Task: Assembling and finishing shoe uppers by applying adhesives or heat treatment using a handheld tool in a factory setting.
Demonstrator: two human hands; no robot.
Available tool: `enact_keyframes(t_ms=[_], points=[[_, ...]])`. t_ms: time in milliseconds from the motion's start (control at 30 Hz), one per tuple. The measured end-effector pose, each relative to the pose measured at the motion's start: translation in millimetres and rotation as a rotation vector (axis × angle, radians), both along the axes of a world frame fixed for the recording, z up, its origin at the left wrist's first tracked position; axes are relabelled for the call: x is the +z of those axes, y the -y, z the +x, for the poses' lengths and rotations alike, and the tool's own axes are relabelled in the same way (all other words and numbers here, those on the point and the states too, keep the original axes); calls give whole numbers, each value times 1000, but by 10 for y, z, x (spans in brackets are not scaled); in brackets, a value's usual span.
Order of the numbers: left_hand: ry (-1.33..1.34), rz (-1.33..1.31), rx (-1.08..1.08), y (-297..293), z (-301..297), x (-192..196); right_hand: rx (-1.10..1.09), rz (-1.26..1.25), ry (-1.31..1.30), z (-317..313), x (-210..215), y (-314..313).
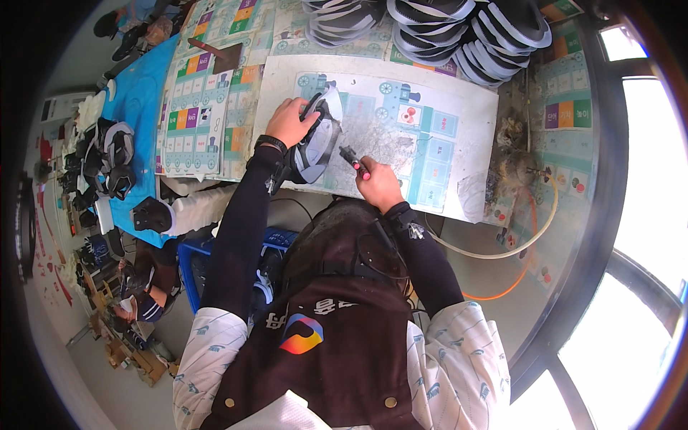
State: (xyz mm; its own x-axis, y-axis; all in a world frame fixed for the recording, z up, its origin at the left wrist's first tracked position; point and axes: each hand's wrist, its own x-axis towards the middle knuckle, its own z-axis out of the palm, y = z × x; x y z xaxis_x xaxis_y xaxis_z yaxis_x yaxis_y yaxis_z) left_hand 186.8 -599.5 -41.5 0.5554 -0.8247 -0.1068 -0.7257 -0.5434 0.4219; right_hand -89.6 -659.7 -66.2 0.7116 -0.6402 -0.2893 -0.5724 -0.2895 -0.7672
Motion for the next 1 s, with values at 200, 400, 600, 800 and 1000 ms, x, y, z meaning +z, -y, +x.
enact_keyframes(t_ms=[200,400,600,800,1000], points=[[-8,47,-1,-45,30,-31,108,11,-18,20,70,-85],[3,52,-6,-35,18,-53,56,-27,-55,24,37,-52],[26,87,3,72,2,-48,64,35,-80,110,154,-71],[33,144,10,-16,59,-124,254,65,87,229,32,-85],[16,147,-11,19,57,-95,122,65,6,347,-7,-134]])
